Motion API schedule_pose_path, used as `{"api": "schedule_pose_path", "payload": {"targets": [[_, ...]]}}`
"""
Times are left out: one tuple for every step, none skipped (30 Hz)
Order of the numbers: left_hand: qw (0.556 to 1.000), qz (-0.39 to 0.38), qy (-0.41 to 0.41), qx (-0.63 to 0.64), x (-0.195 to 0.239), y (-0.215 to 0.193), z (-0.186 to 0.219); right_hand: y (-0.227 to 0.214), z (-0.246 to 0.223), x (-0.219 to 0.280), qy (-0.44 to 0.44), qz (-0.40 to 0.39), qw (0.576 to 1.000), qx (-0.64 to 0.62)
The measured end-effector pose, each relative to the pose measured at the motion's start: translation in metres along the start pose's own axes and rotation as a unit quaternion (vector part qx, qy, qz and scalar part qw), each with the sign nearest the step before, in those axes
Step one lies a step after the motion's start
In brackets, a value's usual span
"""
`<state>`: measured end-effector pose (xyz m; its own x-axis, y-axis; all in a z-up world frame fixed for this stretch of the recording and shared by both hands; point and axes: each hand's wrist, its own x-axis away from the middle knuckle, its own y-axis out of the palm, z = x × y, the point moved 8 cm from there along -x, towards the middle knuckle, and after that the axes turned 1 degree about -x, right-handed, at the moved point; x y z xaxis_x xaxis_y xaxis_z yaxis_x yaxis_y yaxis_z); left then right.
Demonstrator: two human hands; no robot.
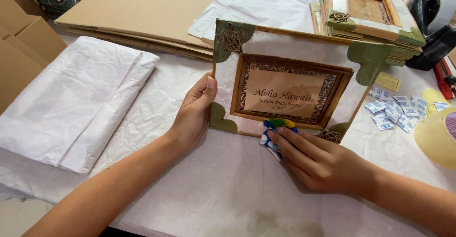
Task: A person cleans a decorative picture frame with a cloth and then applies adhesive or finishing material to the corners using a blue applicator tool.
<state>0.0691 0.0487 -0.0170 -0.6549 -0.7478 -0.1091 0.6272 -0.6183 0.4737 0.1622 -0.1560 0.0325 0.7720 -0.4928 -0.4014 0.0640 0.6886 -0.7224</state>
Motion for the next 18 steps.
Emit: {"api": "schedule_pose_path", "payload": {"targets": [[1.0,-0.001,0.001,-0.001,0.0,0.001,0.001,-0.001,-0.001,0.001,0.0,0.001,1.0,0.001],[1.0,0.004,-0.006,-0.004,0.0,0.0,0.001,0.0,-0.003,0.002,-0.004,-0.003,1.0,0.012],[1.0,0.009,-0.013,-0.006,0.0,0.0,0.0,0.0,-0.006,0.002,-0.007,-0.007,1.0,0.021],[1.0,0.009,-0.013,-0.007,0.0,0.0,0.0,0.001,-0.005,0.004,-0.007,-0.006,1.0,0.022],[1.0,0.011,-0.019,0.001,0.001,0.001,0.0,0.001,-0.006,0.005,-0.015,-0.006,0.999,0.032],[1.0,0.013,-0.026,0.009,0.001,0.001,-0.001,0.002,-0.007,0.006,-0.023,-0.006,0.999,0.043],[1.0,0.013,-0.026,0.008,-0.001,-0.001,-0.003,0.002,-0.006,0.007,-0.023,-0.005,0.999,0.043],[1.0,0.008,-0.005,0.004,-0.002,-0.002,-0.002,0.003,-0.006,0.008,-0.025,-0.005,0.998,0.05],[1.0,0.002,0.017,0.0,-0.003,-0.003,-0.001,0.004,-0.006,0.01,-0.027,-0.005,0.998,0.058],[1.0,0.001,0.017,-0.001,-0.002,-0.002,0.001,0.002,-0.007,0.009,-0.026,-0.004,0.998,0.059],[1.0,0.013,0.0,-0.004,-0.002,-0.003,0.0,0.002,-0.005,0.008,-0.009,-0.011,0.998,0.062],[0.999,0.026,-0.018,-0.008,-0.001,-0.004,-0.001,0.001,-0.004,0.007,0.008,-0.018,0.998,0.066],[1.0,0.026,-0.017,-0.008,-0.001,-0.004,-0.001,-0.003,-0.004,0.002,0.008,-0.018,0.998,0.067],[0.999,0.027,-0.018,-0.006,-0.001,-0.005,-0.001,-0.011,-0.003,-0.004,0.013,0.004,0.999,0.045],[0.999,0.028,-0.017,-0.005,-0.001,-0.005,-0.001,-0.019,-0.002,-0.009,0.017,0.027,0.999,0.023],[0.999,0.027,-0.015,-0.005,-0.001,-0.003,0.002,-0.018,-0.003,-0.009,0.016,0.027,0.999,0.025],[0.999,0.028,-0.009,-0.018,0.001,-0.001,0.005,-0.016,-0.004,-0.008,0.013,0.026,1.0,-0.007],[0.999,0.029,-0.003,-0.031,0.002,0.001,0.008,-0.014,-0.005,-0.008,0.009,0.025,0.999,-0.04]]}}
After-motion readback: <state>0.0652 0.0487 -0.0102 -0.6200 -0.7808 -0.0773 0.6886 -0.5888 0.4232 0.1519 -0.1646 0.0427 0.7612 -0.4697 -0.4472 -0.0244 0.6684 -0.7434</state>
